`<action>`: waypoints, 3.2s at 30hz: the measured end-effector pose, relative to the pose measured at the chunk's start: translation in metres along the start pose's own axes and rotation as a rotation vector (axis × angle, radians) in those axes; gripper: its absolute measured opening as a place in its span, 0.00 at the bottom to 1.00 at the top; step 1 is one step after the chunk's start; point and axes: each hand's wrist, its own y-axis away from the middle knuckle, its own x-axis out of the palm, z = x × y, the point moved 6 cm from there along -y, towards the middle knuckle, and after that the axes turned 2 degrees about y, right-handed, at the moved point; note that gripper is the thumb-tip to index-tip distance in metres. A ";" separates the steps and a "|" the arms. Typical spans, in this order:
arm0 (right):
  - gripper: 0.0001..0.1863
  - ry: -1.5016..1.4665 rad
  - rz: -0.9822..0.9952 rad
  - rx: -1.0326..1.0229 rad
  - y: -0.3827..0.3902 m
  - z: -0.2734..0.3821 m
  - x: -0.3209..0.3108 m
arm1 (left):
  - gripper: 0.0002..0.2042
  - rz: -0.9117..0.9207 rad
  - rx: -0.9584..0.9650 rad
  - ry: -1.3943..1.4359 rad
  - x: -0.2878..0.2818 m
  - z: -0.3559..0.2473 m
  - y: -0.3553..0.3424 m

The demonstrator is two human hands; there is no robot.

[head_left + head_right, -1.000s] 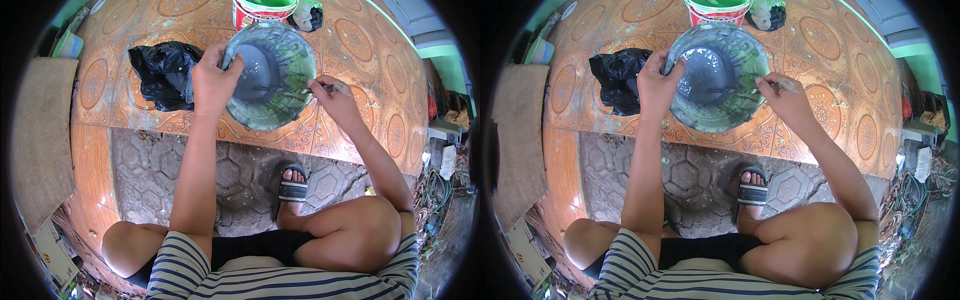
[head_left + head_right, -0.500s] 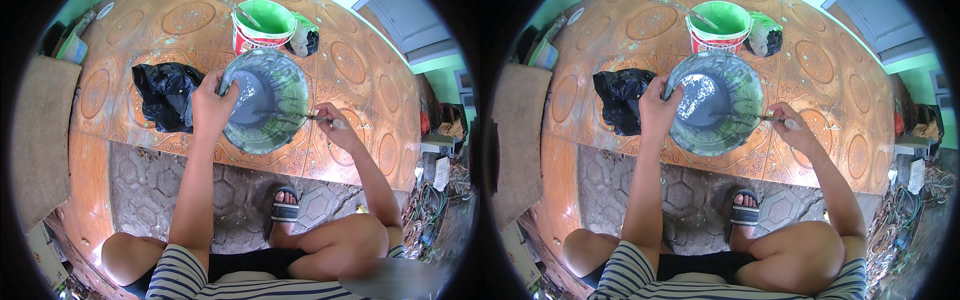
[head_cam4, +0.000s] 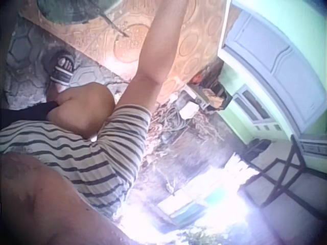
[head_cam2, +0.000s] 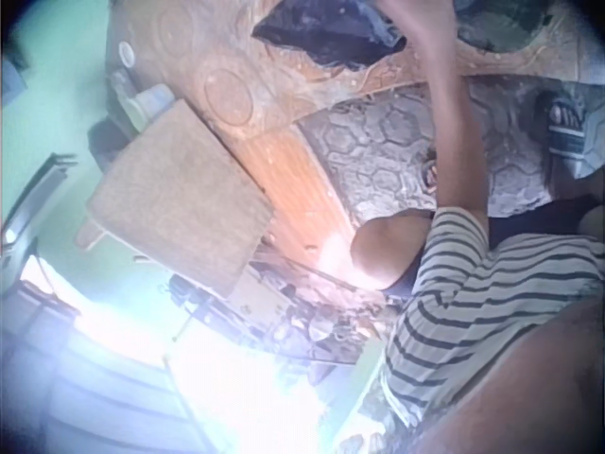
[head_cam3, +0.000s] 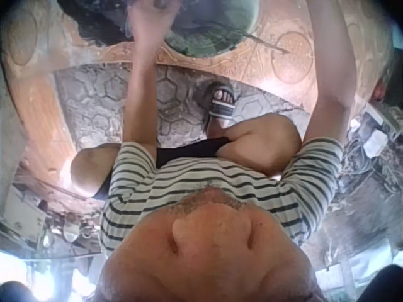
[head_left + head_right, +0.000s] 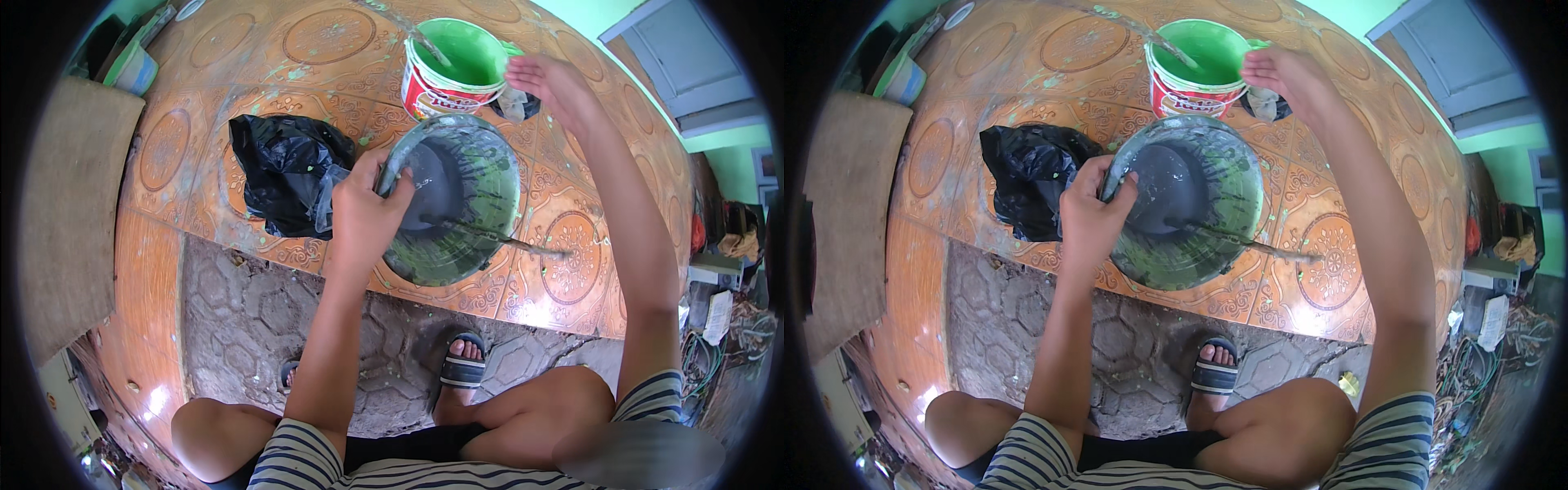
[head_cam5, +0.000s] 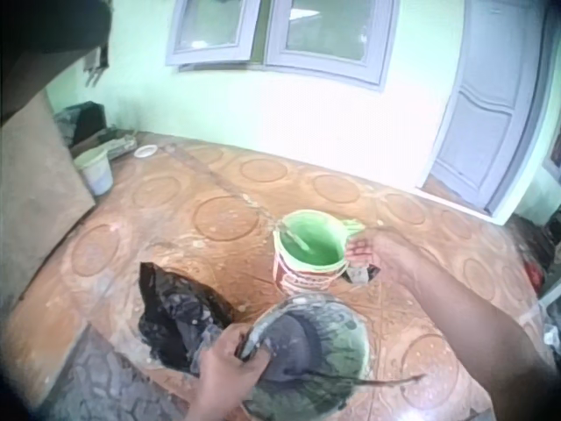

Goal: The person sits on a tiled floor and uses a stick to stir a dark grey substance inside a green bucket. The person repeatedly scrapes the sides and bottom of the bucket to mix the contents thoroughly.

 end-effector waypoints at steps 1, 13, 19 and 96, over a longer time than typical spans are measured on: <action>0.18 0.025 0.051 0.048 -0.024 -0.005 0.011 | 0.10 -0.012 0.006 0.002 0.002 0.001 0.002; 0.20 0.723 0.215 0.386 -0.170 -0.093 0.074 | 0.14 -0.045 0.068 -0.139 -0.003 -0.003 0.019; 0.24 0.728 0.292 0.452 -0.193 -0.133 0.053 | 0.16 -0.010 0.057 -0.121 0.005 -0.009 0.024; 0.29 1.369 0.086 -0.257 0.263 -0.097 0.046 | 0.15 0.036 0.055 0.008 0.016 -0.006 -0.004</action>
